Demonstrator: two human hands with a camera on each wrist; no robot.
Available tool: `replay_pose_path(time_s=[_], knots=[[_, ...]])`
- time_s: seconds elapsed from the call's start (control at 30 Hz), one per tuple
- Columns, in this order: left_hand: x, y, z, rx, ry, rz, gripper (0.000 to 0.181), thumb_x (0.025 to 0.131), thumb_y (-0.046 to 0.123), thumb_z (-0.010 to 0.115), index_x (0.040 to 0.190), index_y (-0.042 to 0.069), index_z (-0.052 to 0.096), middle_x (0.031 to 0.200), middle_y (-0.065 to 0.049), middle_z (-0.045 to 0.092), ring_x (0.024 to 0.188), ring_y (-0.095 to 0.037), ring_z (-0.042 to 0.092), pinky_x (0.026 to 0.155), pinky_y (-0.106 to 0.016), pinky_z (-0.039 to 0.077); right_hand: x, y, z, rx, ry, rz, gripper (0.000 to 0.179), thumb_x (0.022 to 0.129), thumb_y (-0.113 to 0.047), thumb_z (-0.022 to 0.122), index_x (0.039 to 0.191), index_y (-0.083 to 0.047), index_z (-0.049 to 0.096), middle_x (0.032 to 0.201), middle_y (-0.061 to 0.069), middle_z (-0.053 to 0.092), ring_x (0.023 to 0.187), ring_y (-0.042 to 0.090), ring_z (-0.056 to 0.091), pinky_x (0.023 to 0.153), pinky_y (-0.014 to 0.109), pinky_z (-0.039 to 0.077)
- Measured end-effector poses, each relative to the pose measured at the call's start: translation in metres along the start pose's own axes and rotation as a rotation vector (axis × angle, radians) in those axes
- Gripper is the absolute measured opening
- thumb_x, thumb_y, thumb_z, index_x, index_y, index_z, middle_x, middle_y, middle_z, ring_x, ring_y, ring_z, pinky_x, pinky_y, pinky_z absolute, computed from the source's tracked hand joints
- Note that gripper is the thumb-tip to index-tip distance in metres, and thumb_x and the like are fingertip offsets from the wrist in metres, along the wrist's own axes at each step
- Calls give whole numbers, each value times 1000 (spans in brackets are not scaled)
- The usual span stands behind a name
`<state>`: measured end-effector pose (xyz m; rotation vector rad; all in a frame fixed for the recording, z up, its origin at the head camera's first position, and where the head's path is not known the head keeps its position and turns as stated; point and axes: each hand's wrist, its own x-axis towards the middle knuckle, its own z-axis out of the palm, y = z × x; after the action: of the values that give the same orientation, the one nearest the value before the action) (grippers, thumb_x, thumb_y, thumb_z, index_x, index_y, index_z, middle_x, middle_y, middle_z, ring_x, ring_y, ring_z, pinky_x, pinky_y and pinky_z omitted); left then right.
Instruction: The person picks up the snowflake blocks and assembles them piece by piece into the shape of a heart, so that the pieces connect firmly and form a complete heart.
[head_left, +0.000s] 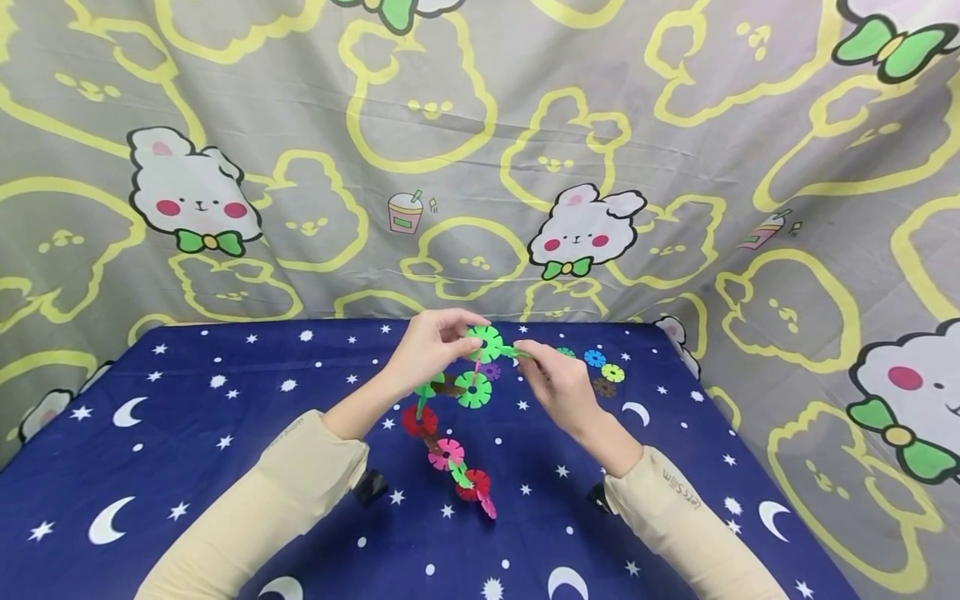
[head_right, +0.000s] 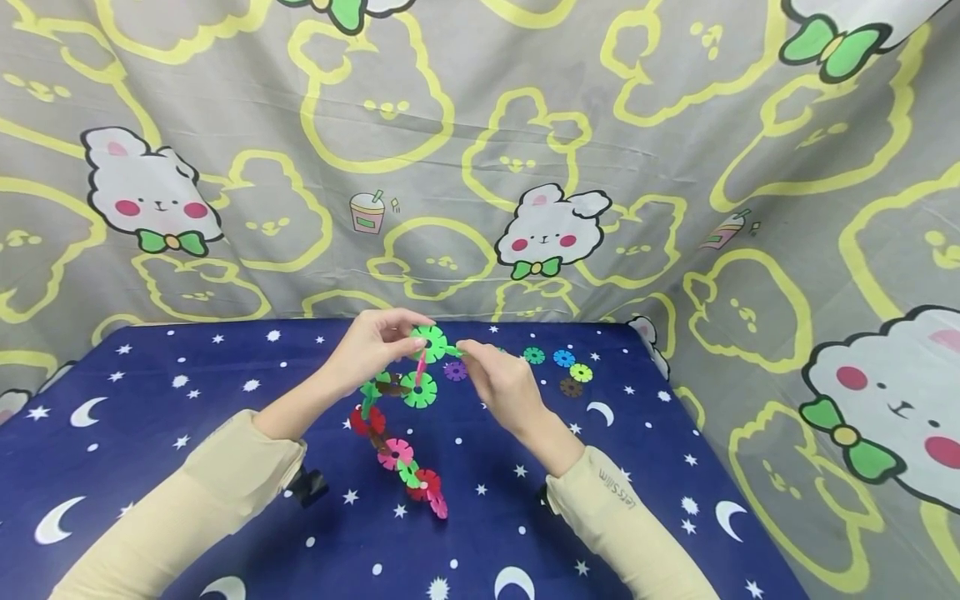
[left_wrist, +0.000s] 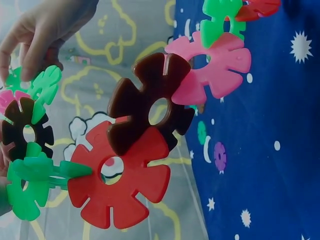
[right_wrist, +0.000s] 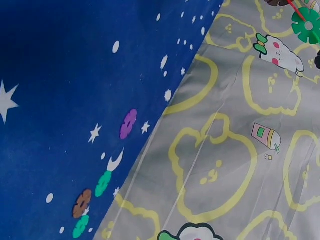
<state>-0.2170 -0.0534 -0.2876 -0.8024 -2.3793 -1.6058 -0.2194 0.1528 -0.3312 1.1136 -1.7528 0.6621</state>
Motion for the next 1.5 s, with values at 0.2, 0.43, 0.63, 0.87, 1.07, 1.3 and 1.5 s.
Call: replay_pose_path(time_s=[0.2, 0.43, 0.63, 0.87, 1.07, 1.3, 1.5], knots=[[0, 0, 0, -14, 15, -13, 22, 83, 4, 64, 104, 2, 66, 66, -5, 58, 61, -15, 60, 58, -28, 49, 1, 0, 3, 32, 70, -4, 19, 92, -12, 53, 94, 6, 60, 67, 11, 63, 50, 14, 57, 43, 20, 42], [-1, 0, 1, -54, -10, -12, 22, 83, 3, 64, 104, 2, 66, 65, -5, 57, 60, -16, 59, 52, -26, 44, 1, -1, 9, 54, 103, -6, 20, 93, -14, 51, 93, 4, 60, 70, 10, 64, 52, 13, 57, 46, 19, 42], [-1, 0, 4, -67, -27, -8, 21, 83, 3, 64, 104, 2, 66, 64, -5, 57, 61, -15, 61, 49, -26, 42, -1, -3, 11, 44, 136, -13, 19, 93, -12, 52, 92, 4, 61, 80, 13, 67, 45, 9, 45, 45, 18, 37], [-2, 4, 7, -89, -7, -47, 19, 82, -2, 63, 101, 0, 66, 67, -9, 59, 64, -19, 64, 63, -30, 52, 0, -7, 15, 60, 186, -31, 13, 92, -8, 52, 90, 3, 57, 85, 16, 67, 55, 16, 58, 50, 20, 46], [-1, 8, 13, -95, 21, -84, 19, 82, -4, 62, 100, 1, 66, 66, -10, 57, 63, -24, 62, 61, -29, 50, 0, -7, 19, 49, 219, -30, 13, 93, -8, 51, 89, 3, 57, 84, 16, 67, 68, 25, 65, 58, 27, 51], [-2, 9, 12, -81, 18, -95, 19, 81, -2, 63, 100, 1, 66, 67, -7, 56, 57, -15, 58, 59, -29, 49, -2, -2, 15, 37, 141, -25, 18, 94, -12, 48, 94, 3, 56, 87, 16, 67, 62, 21, 63, 55, 26, 50], [-2, 8, 8, -88, 4, -77, 19, 82, 0, 64, 101, 2, 67, 70, -8, 59, 60, -17, 62, 62, -39, 52, 0, -1, 7, 42, 57, 20, 23, 94, -16, 49, 104, 3, 58, 90, 14, 66, 41, 8, 31, 42, 19, 32]])
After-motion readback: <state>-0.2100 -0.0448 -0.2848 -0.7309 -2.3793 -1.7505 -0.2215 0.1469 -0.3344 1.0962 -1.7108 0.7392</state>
